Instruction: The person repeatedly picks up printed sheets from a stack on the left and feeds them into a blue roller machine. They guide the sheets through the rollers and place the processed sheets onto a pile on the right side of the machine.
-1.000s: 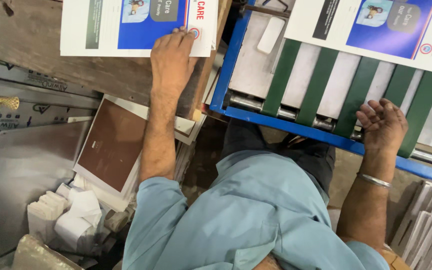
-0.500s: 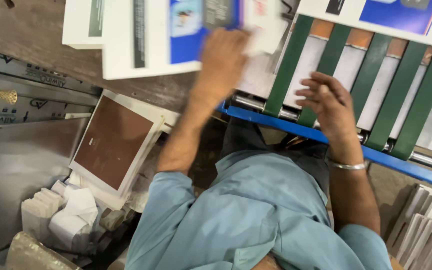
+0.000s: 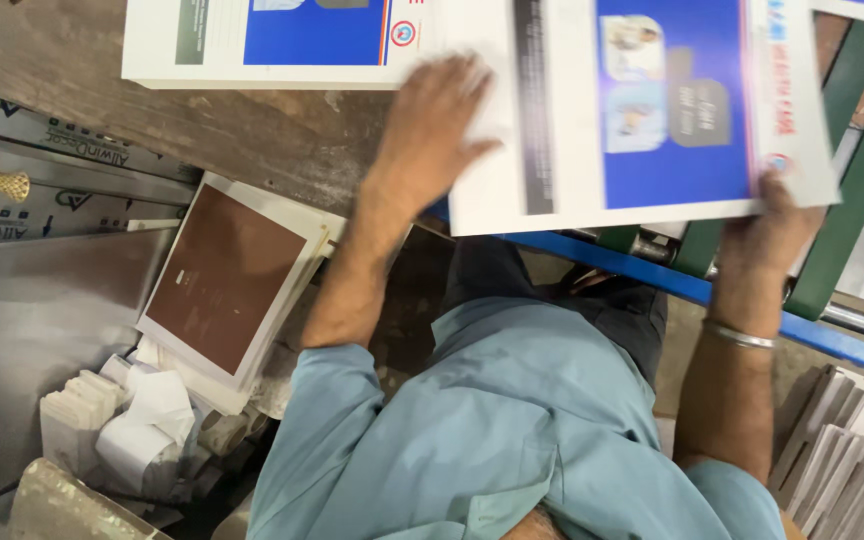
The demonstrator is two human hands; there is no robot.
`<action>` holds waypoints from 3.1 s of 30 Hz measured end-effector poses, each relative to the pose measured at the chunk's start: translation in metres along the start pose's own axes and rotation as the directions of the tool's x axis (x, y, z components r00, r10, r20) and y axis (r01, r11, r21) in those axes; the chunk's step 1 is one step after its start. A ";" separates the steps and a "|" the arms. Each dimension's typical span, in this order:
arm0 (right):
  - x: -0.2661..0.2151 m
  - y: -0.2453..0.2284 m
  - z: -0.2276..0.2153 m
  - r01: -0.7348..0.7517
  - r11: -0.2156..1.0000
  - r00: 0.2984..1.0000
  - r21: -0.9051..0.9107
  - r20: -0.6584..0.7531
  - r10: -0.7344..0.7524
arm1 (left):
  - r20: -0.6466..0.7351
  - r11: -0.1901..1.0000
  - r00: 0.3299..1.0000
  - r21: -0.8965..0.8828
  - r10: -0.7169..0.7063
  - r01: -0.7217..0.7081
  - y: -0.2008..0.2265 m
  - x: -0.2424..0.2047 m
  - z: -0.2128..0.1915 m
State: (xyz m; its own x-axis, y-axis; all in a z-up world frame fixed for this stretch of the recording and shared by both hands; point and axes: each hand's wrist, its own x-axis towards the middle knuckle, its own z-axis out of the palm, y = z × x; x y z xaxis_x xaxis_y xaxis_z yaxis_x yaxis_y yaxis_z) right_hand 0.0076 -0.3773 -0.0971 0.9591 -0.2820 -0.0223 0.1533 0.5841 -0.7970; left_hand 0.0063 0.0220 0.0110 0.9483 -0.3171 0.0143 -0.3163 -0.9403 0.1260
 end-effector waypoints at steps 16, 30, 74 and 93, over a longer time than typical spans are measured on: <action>-0.014 -0.025 -0.082 0.176 0.965 0.957 -0.195 -0.196 -0.215 | -0.473 0.998 0.881 0.033 -0.026 0.047 -0.067 -0.007 0.012; -0.060 0.002 -0.120 0.081 0.986 0.924 -0.144 -0.361 -0.128 | -0.563 0.997 0.826 0.041 -0.025 0.058 -0.066 -0.010 0.024; -0.083 0.008 -0.085 -0.275 0.956 0.954 -0.098 -0.154 0.258 | -0.572 0.991 0.813 -0.007 -0.112 0.131 -0.068 -0.006 0.018; -0.090 0.026 -0.069 -0.331 0.932 0.943 -0.150 -0.090 0.320 | -0.496 0.982 0.850 -0.140 -0.178 0.124 -0.078 -0.011 0.011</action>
State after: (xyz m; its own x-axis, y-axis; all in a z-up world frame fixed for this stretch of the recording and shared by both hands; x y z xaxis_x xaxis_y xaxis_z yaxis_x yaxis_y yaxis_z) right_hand -0.0909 -0.3893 -0.1573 0.9320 -0.1475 -0.3310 -0.2103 0.5237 -0.8256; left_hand 0.0204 0.0976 -0.0094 0.8752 -0.0405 0.4820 -0.1891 -0.9458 0.2640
